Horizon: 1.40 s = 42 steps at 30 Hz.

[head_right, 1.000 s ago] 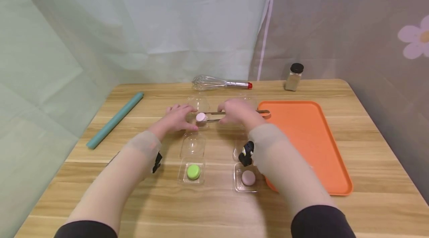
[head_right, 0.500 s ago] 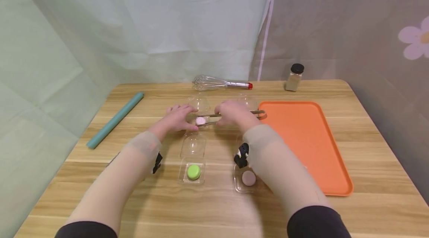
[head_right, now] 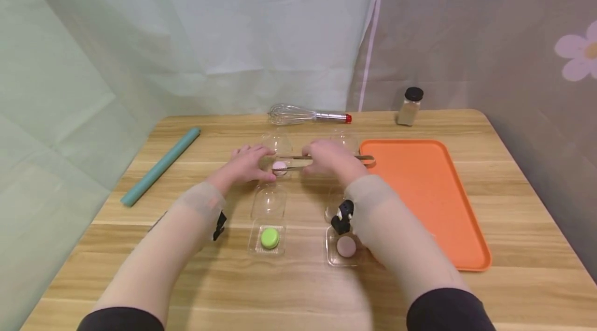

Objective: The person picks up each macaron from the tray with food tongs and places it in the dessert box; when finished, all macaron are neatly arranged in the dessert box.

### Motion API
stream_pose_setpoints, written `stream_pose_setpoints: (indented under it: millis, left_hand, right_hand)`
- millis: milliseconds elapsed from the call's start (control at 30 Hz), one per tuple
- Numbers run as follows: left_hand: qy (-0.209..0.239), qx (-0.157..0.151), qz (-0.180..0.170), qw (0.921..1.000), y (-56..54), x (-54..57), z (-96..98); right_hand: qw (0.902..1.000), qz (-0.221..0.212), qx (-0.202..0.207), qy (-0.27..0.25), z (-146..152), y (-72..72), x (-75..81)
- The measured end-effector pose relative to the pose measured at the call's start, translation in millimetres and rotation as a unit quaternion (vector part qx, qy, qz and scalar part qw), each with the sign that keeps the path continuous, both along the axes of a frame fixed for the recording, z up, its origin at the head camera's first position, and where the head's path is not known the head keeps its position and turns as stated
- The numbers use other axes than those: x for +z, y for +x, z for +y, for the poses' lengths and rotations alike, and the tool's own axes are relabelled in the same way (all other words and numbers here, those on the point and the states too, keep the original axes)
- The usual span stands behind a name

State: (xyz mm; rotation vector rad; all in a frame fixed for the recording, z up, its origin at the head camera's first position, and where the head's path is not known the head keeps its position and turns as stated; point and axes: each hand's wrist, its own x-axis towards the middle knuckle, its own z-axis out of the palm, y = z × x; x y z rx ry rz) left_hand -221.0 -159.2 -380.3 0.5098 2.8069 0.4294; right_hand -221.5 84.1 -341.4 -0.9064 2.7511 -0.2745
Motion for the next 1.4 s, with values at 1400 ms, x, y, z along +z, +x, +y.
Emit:
stream_pose_setpoints:
  millis: [1400]
  left_hand:
    - [-0.037, -0.013, 0.016, 0.9991, -4.4, 0.4, -7.3]
  right_hand:
    - [0.9876, 0.049, -0.1, -0.112, 156.3, 28.1, -7.2]
